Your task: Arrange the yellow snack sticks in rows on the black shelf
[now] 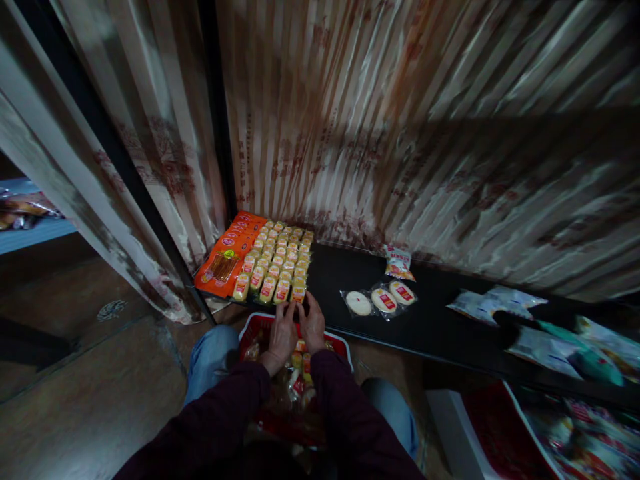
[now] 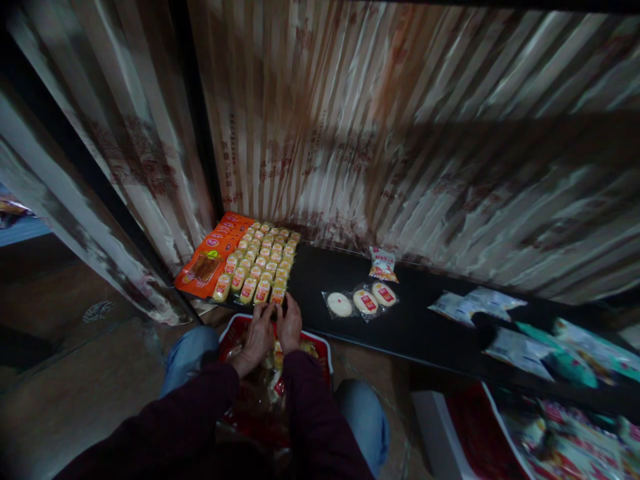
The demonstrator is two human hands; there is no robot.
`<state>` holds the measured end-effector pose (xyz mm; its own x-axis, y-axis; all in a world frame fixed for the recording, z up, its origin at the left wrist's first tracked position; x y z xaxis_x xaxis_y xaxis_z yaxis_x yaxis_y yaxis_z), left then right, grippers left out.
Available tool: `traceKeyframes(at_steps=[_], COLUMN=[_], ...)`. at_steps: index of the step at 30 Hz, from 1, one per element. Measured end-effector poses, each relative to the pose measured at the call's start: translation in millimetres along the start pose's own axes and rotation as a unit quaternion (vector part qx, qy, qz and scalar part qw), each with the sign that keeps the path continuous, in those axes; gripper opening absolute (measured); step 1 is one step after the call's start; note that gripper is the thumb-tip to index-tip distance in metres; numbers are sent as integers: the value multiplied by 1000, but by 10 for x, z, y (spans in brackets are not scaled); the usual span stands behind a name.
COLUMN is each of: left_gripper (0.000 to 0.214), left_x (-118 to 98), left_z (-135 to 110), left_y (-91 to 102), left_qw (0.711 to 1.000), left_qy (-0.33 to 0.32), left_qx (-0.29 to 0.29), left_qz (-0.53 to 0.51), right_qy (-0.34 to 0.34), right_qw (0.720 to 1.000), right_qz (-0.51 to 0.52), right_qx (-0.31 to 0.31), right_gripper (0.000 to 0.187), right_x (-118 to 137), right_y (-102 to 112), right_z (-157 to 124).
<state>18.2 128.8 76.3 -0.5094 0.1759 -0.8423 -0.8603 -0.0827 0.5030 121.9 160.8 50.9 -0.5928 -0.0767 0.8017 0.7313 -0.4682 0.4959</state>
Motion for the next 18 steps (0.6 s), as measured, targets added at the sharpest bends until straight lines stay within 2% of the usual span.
traceKeyframes(at_steps=[13, 18], left_gripper=[63, 66], left_x=[18, 38], left_z=[-18, -39], left_y=[-8, -15], left_qw=[1000, 1000], left_qy=[-7, -9], left_qx=[-14, -14], left_qz=[7, -8], right_qy=[1, -10], right_qw=[1000, 1000], right_qz=[-1, 28], right_qx=[0, 5], right_gripper=[53, 51], right_x=[-35, -50], right_y=[-6, -13], right_z=[-37, -56])
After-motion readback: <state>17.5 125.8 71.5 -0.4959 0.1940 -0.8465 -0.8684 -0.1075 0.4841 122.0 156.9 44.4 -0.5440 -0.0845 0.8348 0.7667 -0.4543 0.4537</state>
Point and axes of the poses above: each hand's wrist, its own z-axis towards the middle knuckle, its own y-axis out of the back of the hand, x = y × z, the point moved 2 cm from there along z, towards the middle knuckle, and after that the axes turned 3 degrees about -x, right-handed, at the moved point
